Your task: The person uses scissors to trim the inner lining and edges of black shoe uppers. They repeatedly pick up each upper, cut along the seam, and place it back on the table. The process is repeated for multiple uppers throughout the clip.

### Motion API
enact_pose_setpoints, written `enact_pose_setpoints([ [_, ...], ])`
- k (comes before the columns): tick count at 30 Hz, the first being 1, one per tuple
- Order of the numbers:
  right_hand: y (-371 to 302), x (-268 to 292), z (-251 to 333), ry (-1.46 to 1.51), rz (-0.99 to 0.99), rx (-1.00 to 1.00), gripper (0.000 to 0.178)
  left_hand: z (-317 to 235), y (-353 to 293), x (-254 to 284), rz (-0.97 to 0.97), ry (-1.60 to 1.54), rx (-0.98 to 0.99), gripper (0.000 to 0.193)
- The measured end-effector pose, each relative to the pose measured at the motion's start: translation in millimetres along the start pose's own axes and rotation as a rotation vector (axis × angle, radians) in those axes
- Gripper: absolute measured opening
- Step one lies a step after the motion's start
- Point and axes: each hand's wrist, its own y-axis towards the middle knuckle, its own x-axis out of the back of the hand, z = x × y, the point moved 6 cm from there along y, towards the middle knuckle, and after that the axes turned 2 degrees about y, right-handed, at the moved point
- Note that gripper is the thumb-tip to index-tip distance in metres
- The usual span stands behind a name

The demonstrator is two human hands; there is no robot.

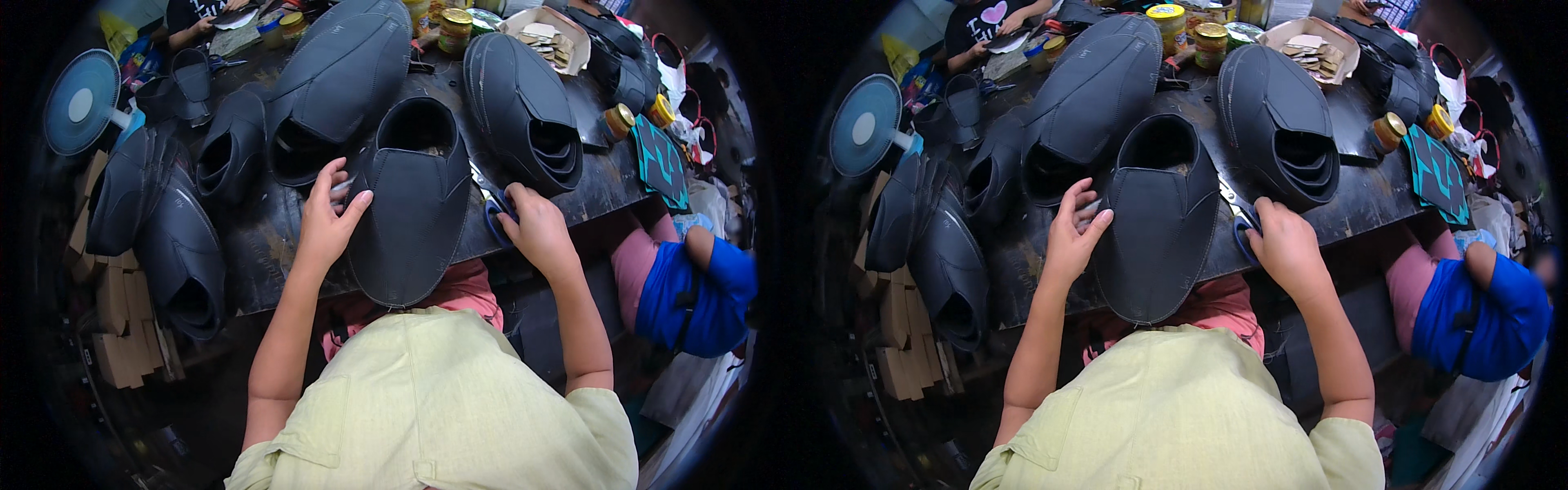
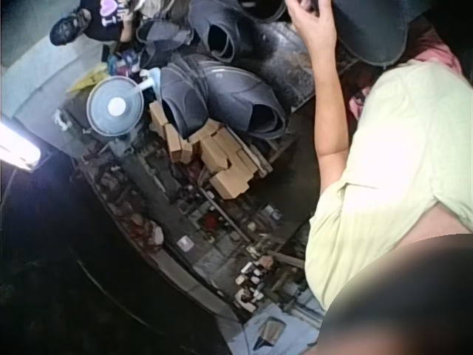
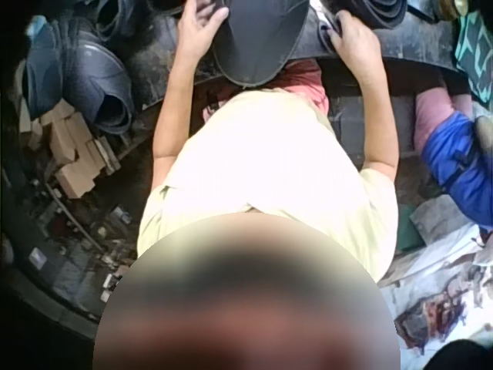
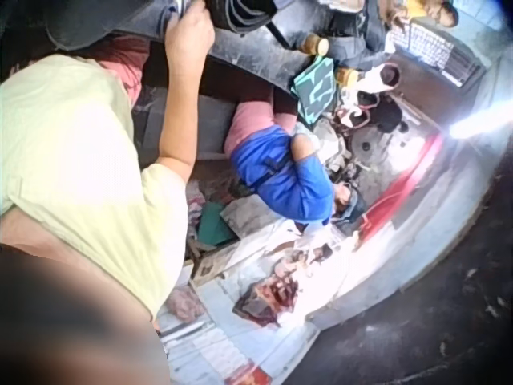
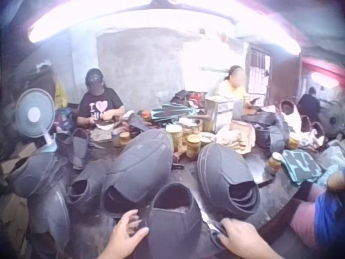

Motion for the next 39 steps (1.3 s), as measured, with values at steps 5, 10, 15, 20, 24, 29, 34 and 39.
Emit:
enact_pose_setpoints([
  [5, 9, 23, 40, 0.085, -0.102, 0.260, 0.028, 23, 3, 5, 0.116, -0.397, 0.192, 0.071],
  [10, 55, 36, 70, -0.142, -0.263, 0.572, 0.053, 24, 4, 1, 0.216, -0.744, 0.235, 0.074],
  [15, 110, 16, 68, -0.396, -0.141, 0.608, 0.044, 32, -3, 1, 0.175, -0.871, 0.249, 0.073],
  [20, 123, 15, 64, -0.355, -0.057, 0.571, 0.033, 40, -2, 3, 0.204, -0.952, 0.211, 0.070],
  [24, 125, 12, 61, -0.341, 0.015, 0.527, 0.036, 44, 0, 2, 0.269, -1.063, 0.212, 0.068],
  [29, 125, 17, 67, -0.348, 0.006, 0.586, 0.029, 43, -2, 7, 0.379, -1.078, 0.233, 0.073],
  [34, 121, 49, 80, -0.307, 0.016, 0.645, 0.023, 38, -4, 5, 0.471, -1.059, 0.246, 0.078],
  [39, 115, 78, 93, -0.180, 0.144, 0.639, 0.029, 36, -8, -16, 0.419, -1.044, 0.228, 0.083],
])
